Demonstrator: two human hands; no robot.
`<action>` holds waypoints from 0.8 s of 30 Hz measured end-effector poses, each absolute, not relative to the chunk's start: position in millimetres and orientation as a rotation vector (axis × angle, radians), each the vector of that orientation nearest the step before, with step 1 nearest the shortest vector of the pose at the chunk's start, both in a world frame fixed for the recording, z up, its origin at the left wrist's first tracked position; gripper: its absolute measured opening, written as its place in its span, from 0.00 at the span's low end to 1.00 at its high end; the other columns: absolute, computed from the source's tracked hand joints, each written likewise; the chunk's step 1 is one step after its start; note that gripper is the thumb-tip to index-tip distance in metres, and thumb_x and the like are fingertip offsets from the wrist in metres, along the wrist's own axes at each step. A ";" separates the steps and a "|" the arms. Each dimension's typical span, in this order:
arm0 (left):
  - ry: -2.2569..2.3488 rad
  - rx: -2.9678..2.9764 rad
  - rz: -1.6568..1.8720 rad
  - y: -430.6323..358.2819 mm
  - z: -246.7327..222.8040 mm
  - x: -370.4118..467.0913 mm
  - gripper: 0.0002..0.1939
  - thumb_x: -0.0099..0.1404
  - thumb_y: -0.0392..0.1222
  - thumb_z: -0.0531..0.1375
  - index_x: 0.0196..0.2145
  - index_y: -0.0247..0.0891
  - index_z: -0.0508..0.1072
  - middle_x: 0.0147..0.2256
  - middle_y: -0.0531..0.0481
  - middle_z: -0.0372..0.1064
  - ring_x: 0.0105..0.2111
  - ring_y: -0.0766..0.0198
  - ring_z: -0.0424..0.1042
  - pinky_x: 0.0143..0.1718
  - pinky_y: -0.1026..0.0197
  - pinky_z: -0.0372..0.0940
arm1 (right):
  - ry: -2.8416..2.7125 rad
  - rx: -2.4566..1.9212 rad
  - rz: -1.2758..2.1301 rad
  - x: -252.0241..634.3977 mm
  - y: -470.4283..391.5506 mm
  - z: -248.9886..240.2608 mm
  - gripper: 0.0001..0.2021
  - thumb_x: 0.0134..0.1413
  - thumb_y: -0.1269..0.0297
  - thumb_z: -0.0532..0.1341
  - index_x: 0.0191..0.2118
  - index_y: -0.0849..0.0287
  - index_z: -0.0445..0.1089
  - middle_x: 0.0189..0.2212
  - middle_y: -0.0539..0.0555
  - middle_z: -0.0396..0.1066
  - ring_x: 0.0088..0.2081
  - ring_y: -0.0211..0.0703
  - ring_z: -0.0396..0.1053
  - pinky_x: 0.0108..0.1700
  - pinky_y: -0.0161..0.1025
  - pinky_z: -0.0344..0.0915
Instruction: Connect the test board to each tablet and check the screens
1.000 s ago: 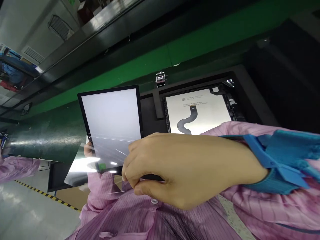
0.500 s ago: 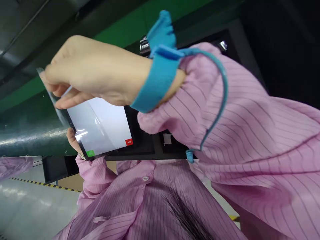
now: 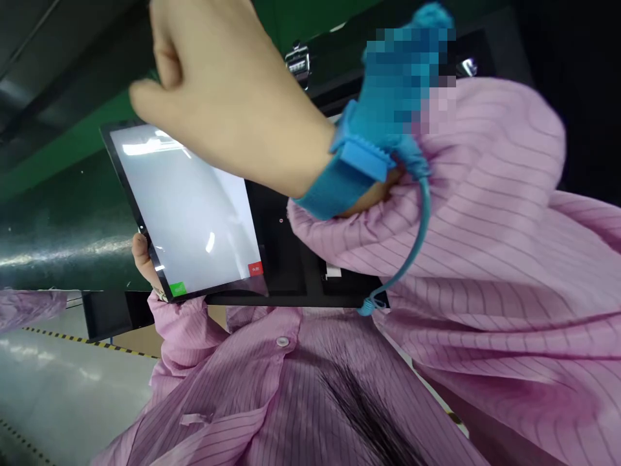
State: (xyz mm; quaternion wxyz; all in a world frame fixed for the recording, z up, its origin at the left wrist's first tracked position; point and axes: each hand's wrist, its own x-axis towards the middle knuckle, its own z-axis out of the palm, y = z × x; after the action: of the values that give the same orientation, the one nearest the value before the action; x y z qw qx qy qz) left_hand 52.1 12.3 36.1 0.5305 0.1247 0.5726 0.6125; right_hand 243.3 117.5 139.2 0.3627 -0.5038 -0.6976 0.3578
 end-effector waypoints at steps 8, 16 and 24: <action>1.074 0.252 1.563 9.6 31.7 55.4 0.16 0.71 0.50 0.57 0.42 0.41 0.81 0.44 0.48 0.81 0.53 0.54 0.76 0.56 0.54 0.70 | -2.159 -0.890 1.020 279.9 121.1 106.2 0.17 0.48 0.81 0.59 0.41 0.52 0.71 0.32 0.47 0.72 0.35 0.42 0.69 0.42 0.44 0.66; 1.090 0.230 1.568 7.6 23.0 48.4 0.18 0.63 0.54 0.67 0.46 0.42 0.81 0.47 0.48 0.81 0.59 0.51 0.73 0.57 0.55 0.71 | -2.493 -0.717 0.686 326.6 156.8 55.8 0.18 0.59 0.44 0.56 0.25 0.48 0.71 0.47 0.55 0.74 0.54 0.59 0.64 0.50 0.61 0.67; 1.132 0.201 1.552 9.8 25.8 51.9 0.16 0.66 0.54 0.63 0.44 0.42 0.82 0.44 0.46 0.81 0.52 0.52 0.78 0.51 0.53 0.75 | -2.498 -0.772 0.733 330.8 187.7 31.7 0.26 0.59 0.38 0.54 0.22 0.52 0.70 0.47 0.55 0.74 0.51 0.54 0.66 0.47 0.60 0.67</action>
State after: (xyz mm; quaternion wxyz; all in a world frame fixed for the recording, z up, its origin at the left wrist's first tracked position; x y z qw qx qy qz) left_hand 51.9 9.8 25.8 0.5691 0.0855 0.4819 0.6608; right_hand 330.8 187.7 31.7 0.2115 -0.2780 -0.8991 0.2638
